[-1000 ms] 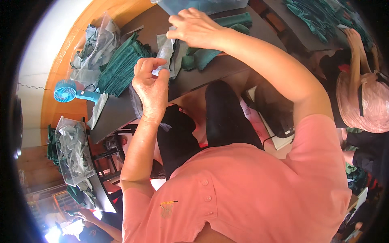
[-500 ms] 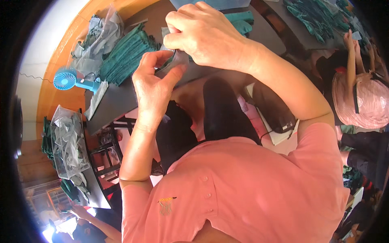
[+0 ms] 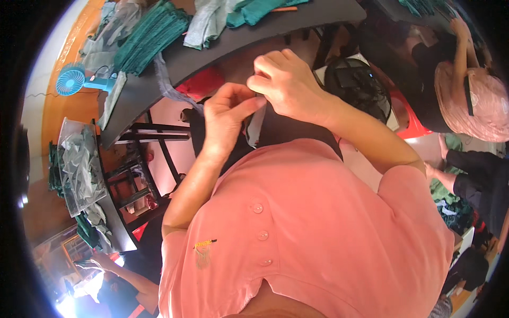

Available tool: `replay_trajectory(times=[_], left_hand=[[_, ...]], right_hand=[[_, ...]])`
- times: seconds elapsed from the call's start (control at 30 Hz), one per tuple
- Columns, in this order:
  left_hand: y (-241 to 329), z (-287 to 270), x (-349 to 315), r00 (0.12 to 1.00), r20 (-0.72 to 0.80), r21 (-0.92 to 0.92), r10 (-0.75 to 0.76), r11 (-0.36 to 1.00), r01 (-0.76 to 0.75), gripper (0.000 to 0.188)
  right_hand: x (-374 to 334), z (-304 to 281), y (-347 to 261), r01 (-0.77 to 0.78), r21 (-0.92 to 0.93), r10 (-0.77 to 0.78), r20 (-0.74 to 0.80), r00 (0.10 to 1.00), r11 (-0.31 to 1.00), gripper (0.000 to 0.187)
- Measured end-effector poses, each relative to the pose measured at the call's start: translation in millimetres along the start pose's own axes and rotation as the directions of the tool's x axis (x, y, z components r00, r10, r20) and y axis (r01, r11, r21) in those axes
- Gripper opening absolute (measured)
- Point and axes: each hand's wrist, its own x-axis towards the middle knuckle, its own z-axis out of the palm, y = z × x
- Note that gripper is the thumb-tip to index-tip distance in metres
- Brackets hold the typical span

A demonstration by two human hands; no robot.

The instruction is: The recorder is manually turning small green fabric pieces inside out and sorting them on a table.

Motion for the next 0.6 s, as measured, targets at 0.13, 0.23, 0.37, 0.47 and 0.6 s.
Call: replay_trajectory(times=[0.13, 0.23, 0.37, 0.47, 0.6], left_hand=[[-17.7, 2.2, 7.9, 0.998, -0.045, 0.114, 0.052, 0.992, -0.046, 0.018], [-26.3, 0.8, 11.8, 0.995, -0.095, 0.182, 0.033, 0.983, -0.015, 0.015], [-42.5, -0.8, 24.8, 0.971, -0.227, 0.256, 0.077, 0.967, -0.016, 0.012], [-52.9, 0.9, 23.5, 0.979, -0.194, 0.172, 0.057, 0.985, -0.023, 0.014], [-53.3, -4.7, 23.6, 0.986, -0.093, 0.037, -0.136, 0.99, 0.14, 0.013]], right_hand=[[-8.8, 8.9, 0.9, -0.072, 0.027, 0.072, -0.005, 0.997, 0.997, 0.021], [-7.7, 13.4, 0.1, -0.132, 0.003, 0.132, -0.097, 0.987, 0.991, 0.02], [-34.6, 24.1, -3.8, -0.435, 0.25, 0.469, -0.091, 0.879, 0.865, 0.012], [-60.0, 45.8, -5.0, -0.664, 0.609, 0.651, 0.298, 0.698, 0.433, 0.009], [-61.1, 42.7, -11.7, -0.746, 0.663, 0.603, 0.62, 0.502, -0.061, 0.015]])
